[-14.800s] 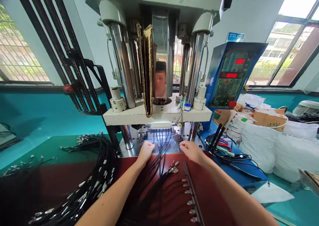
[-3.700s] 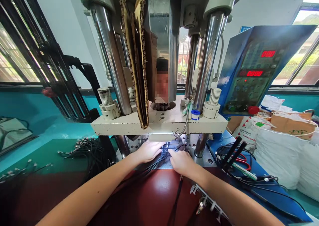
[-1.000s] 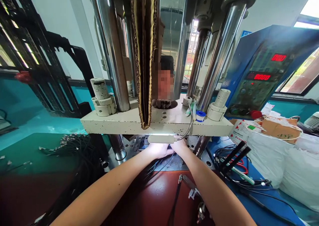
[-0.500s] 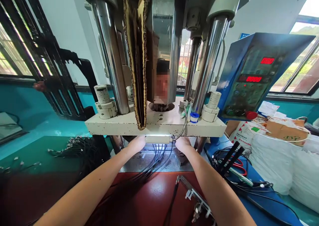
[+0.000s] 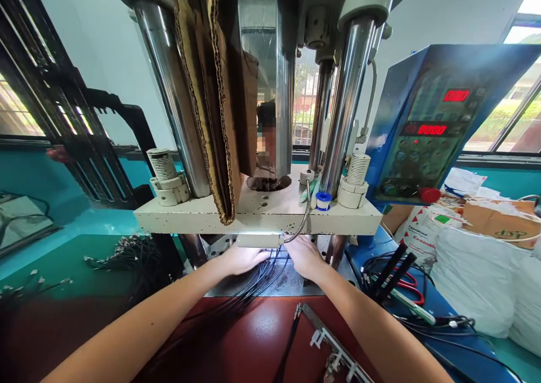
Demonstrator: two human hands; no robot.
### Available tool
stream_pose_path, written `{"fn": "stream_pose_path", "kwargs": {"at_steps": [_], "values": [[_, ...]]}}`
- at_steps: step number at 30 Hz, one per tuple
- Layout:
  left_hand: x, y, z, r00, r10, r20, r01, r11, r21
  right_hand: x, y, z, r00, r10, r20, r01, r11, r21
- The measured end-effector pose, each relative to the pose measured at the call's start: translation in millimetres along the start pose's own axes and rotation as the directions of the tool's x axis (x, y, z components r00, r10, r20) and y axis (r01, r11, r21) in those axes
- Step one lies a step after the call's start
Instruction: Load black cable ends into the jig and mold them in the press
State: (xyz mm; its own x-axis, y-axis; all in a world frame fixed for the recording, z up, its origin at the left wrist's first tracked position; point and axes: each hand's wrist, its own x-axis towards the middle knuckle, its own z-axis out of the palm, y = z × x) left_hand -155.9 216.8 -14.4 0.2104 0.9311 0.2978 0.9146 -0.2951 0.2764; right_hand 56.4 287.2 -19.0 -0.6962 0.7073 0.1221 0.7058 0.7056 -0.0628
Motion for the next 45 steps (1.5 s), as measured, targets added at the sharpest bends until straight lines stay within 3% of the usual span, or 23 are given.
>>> {"fn": "stream_pose_path", "kwargs": {"at_steps": [3,6,14,21,29,38,45], "values": [[0,14,5.2,0.977,0.205,0.053,-0.206,0.978,0.019,-4,-3,6,0.968,-0.223,-0.112,0.222,0.975,-0.024],[4,18,10.6,0.958,0.281,0.055,-0.284,0.957,0.059,-3,-6,8,0.952,-0.256,-0.168,0.252,0.967,-0.048],[11,25,20.0,0.981,0.191,-0.020,-0.188,0.976,0.108,7,-15,1,0.983,-0.173,-0.063,0.170,0.984,-0.058],[19,22,27.2,0.992,0.127,-0.019,-0.127,0.992,0.020,15,-8,13,0.994,-0.113,-0.014,0.112,0.992,-0.050],[15,13,25.6,0.990,0.137,0.026,-0.137,0.991,-0.002,12,-10,11,0.995,-0.094,-0.037,0.093,0.995,-0.024],[22,20,23.8,0.994,0.038,0.100,-0.034,0.998,-0.049,11,-19,1,0.999,-0.048,0.007,0.048,0.997,-0.055],[21,19,26.7,0.999,0.032,0.015,-0.031,0.998,-0.050,11,-19,0,0.999,-0.047,-0.009,0.047,0.999,-0.028]]}}
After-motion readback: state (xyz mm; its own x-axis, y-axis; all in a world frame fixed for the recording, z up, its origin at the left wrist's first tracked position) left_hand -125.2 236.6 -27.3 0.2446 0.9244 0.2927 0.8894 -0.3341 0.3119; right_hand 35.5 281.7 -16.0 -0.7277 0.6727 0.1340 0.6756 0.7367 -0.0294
